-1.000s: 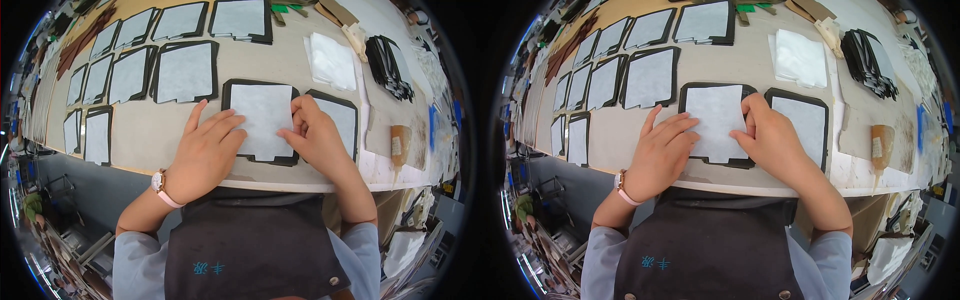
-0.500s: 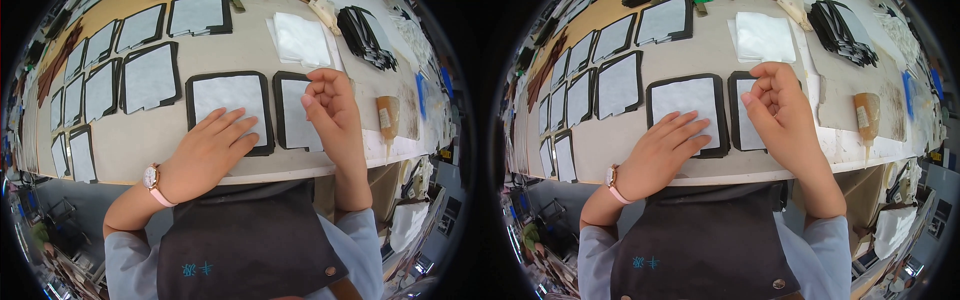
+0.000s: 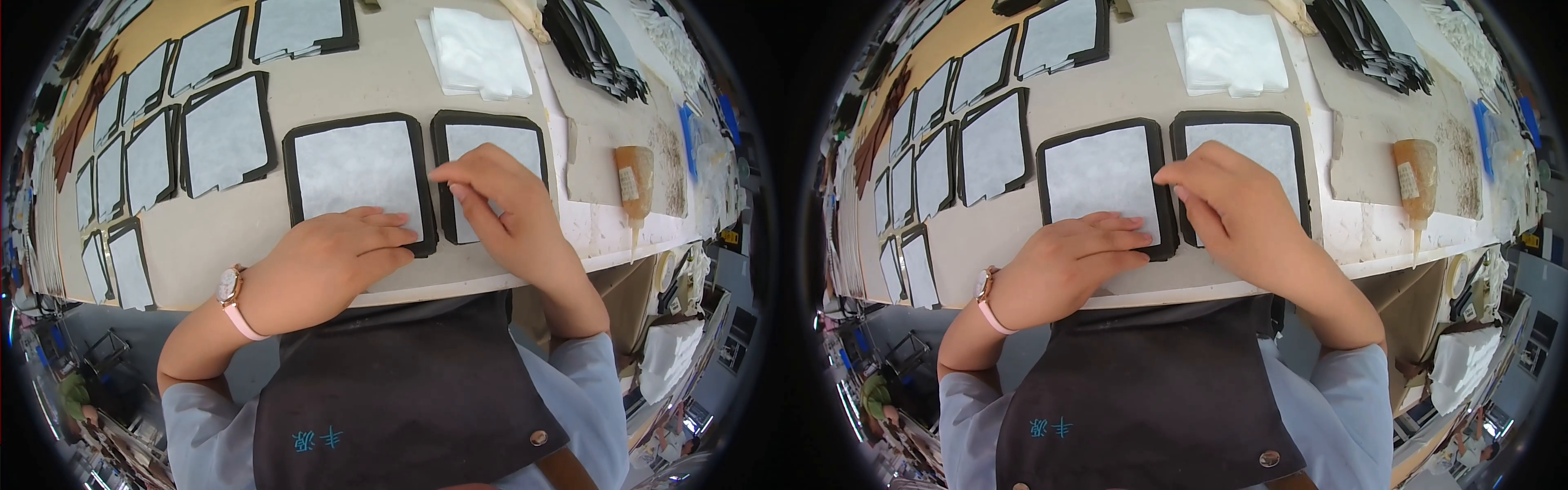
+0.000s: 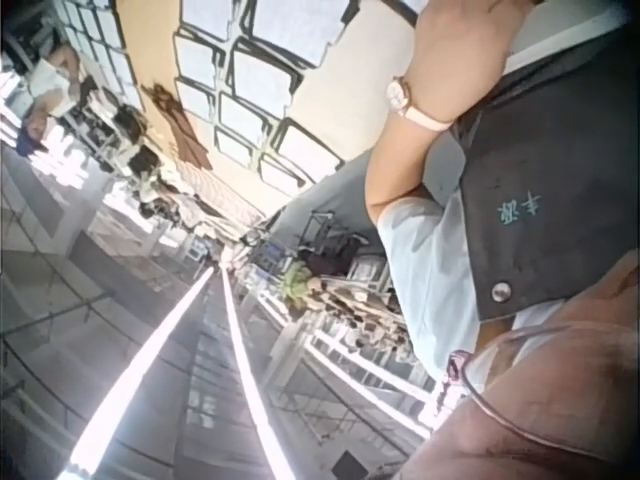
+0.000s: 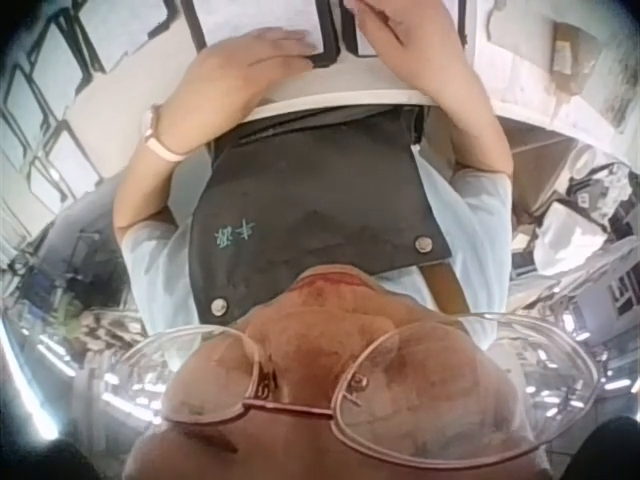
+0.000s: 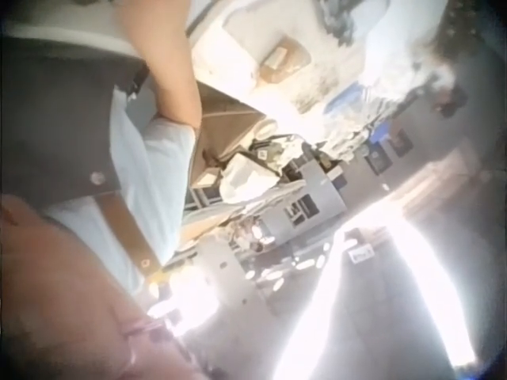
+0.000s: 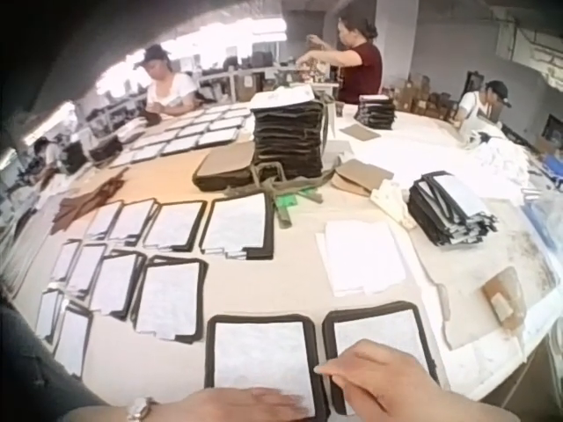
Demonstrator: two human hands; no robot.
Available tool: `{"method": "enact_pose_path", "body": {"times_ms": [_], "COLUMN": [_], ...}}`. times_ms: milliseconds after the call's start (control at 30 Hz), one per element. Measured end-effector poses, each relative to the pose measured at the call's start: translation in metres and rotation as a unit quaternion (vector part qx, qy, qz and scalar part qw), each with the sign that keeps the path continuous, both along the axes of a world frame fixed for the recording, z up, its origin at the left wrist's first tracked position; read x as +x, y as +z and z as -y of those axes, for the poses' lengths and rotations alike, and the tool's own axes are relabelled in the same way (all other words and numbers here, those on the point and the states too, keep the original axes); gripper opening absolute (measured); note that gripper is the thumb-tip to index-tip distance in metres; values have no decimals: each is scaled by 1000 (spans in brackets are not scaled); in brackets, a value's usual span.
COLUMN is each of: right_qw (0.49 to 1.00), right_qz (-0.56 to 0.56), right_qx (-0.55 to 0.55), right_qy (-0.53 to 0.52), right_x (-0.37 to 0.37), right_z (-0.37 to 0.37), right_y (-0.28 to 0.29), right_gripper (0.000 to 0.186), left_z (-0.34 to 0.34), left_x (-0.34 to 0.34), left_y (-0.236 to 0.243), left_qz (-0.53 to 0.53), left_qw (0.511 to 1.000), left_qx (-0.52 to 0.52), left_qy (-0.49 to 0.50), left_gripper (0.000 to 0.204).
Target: Applying adhesive to leather panels and bonding them with protective lining sheets.
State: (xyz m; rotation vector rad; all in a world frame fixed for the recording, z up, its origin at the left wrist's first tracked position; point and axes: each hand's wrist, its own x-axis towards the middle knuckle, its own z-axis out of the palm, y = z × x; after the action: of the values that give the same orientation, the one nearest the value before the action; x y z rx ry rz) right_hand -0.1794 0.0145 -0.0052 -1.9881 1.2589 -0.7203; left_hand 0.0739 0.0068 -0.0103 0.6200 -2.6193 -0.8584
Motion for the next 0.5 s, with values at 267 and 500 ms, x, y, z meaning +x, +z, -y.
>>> {"method": "enact_pose_path", "body": {"times_ms": [267,500], "right_qw": [988,986], "right_qz": [-88,-82], "right_qx": [-100,-105], "right_qy": [82,99], "right_x": [10,12], "right_z": [-9,2], "right_y": [-1,10], "right_gripper": [27,20], "left_z": [24,23], "left_x": [-1,5], "left_y": [4,-3], "left_qz": [78,60], "left_qw": [985,998], "left_qx": [-111,-29], "left_qy": [103,10], "left_gripper": [41,41]}}
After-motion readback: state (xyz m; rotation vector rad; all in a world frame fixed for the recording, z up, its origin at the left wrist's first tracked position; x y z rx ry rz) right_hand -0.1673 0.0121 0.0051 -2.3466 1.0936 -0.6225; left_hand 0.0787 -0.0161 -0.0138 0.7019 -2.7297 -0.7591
